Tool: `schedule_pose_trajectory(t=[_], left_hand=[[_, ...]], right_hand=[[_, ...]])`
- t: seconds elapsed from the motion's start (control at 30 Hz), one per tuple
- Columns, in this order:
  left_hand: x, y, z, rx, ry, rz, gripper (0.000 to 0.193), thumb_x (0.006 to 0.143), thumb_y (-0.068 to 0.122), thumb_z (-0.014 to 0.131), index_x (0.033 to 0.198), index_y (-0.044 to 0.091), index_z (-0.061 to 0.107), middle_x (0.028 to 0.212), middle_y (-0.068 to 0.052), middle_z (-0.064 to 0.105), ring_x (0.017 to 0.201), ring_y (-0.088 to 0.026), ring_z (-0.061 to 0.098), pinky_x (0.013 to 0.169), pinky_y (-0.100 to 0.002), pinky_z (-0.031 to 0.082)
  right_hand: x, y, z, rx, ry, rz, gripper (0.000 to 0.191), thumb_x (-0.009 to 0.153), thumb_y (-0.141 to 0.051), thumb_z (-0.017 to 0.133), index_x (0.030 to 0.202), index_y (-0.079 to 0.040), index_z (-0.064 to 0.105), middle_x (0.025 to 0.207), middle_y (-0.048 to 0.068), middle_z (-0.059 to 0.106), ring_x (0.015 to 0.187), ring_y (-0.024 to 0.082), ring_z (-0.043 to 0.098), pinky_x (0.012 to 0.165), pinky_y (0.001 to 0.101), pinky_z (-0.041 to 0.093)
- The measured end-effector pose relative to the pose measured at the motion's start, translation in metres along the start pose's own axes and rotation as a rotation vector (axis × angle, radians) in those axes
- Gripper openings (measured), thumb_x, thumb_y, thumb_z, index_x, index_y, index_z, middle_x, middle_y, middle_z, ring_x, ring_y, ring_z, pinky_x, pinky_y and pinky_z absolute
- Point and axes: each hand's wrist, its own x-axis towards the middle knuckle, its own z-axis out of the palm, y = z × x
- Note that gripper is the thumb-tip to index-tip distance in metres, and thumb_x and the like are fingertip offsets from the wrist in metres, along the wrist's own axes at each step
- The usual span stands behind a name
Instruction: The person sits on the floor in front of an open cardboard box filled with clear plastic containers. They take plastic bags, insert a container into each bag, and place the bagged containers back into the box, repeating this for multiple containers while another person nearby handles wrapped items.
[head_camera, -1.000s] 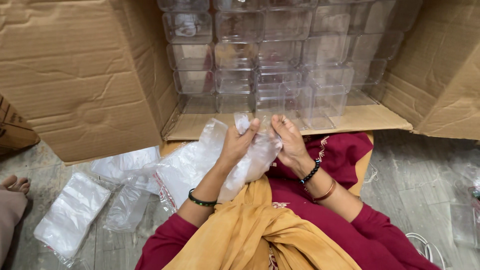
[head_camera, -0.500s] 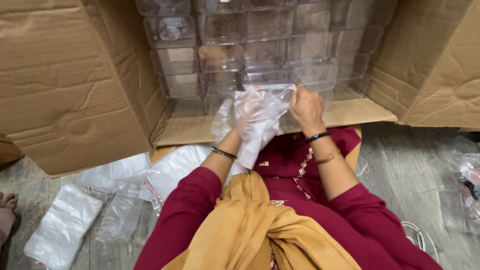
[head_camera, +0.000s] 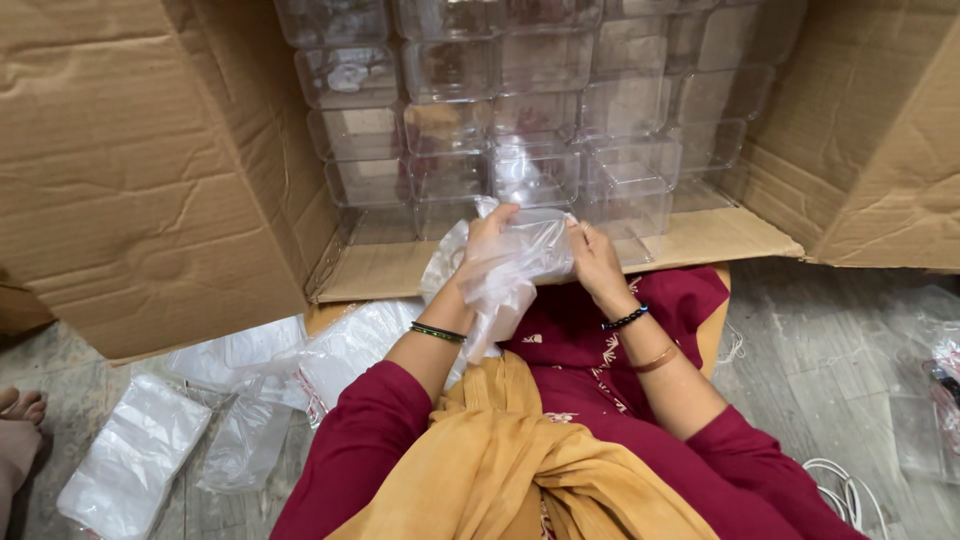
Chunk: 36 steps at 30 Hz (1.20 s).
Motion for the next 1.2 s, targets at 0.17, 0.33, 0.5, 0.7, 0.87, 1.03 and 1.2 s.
schedule_pose_trajectory(t=[0.17,0.33,0.5,0.7,0.87,1.03,1.2], left_hand=[[-0.016,-0.026,-0.015,0.042,-0.165,0.090,0.063,0.093,0.036,0.062,0.146,0.005,0.052,0.100,-0.007,0.061,0.084,-0.016,0.062,0.072,-0.032,0.054],[-0.078,-0.016,-0.057,0.087,-0.423,-0.135,0.080,0.096,0.066,0.046,0.156,0.014,0.037,0.138,-0.007,0.058,0.120,-0.016,0.060,0.101,-0.032,0.051],[-0.166,-0.027,-0.078,-0.025,-0.521,-0.397,0.085,0.095,0.074,0.047,0.152,0.011,0.040,0.139,-0.009,0.059,0.120,-0.018,0.062,0.101,-0.034,0.051],[-0.327,0.019,-0.171,-0.114,0.241,-0.169,0.088,0.092,0.077,0.054,0.142,0.004,0.049,0.129,-0.010,0.062,0.109,-0.022,0.065,0.092,-0.037,0.052],[-0.436,0.036,-0.273,-0.144,0.879,-0.169,0.092,0.089,0.080,0.059,0.133,-0.001,0.056,0.120,-0.012,0.064,0.100,-0.024,0.067,0.085,-0.040,0.052],[-0.399,-0.029,-0.326,-0.045,1.289,-0.380,0.097,0.086,0.082,0.065,0.125,-0.007,0.063,0.111,-0.013,0.066,0.091,-0.027,0.069,0.077,-0.043,0.053],[-0.356,-0.038,-0.337,0.739,1.253,-0.391,0.101,0.089,0.081,0.066,0.114,-0.017,0.067,0.110,-0.025,0.070,0.104,-0.035,0.068,0.089,-0.041,0.052]], right_hand=[[-0.024,-0.028,0.004,0.447,-0.100,0.132,0.020,0.109,-0.023,0.053,0.103,-0.006,0.062,0.095,-0.002,0.067,0.084,0.005,0.061,0.075,0.0222,0.053],[-0.049,-0.037,0.026,0.605,-0.179,-0.041,0.011,0.109,-0.014,0.061,0.103,-0.005,0.059,0.098,0.002,0.069,0.083,0.007,0.061,0.072,0.0231,0.053],[-0.066,-0.024,0.080,0.655,-0.595,0.232,0.004,0.099,-0.006,0.064,0.103,-0.005,0.063,0.092,0.002,0.068,0.080,0.008,0.063,0.066,0.0241,0.052],[-0.055,-0.043,0.049,-0.540,-0.037,-0.750,0.012,0.088,-0.005,0.064,0.098,-0.002,0.066,0.107,0.017,0.069,0.107,0.036,0.062,0.097,0.0471,0.051],[-0.022,-0.063,-0.033,-1.205,0.463,-0.495,0.117,0.064,-0.054,0.093,0.155,-0.016,0.031,0.139,0.030,0.049,0.122,0.046,0.056,0.096,0.0508,0.047],[-0.036,-0.059,-0.003,-0.778,0.290,-0.376,0.122,0.074,-0.041,0.092,0.167,-0.022,0.015,0.135,0.026,0.050,0.114,0.045,0.059,0.094,0.0529,0.055],[-0.045,-0.062,0.066,-0.835,0.132,-0.329,0.120,0.075,-0.049,0.091,0.164,-0.022,0.016,0.135,0.029,0.048,0.109,0.048,0.060,0.084,0.0542,0.056]])
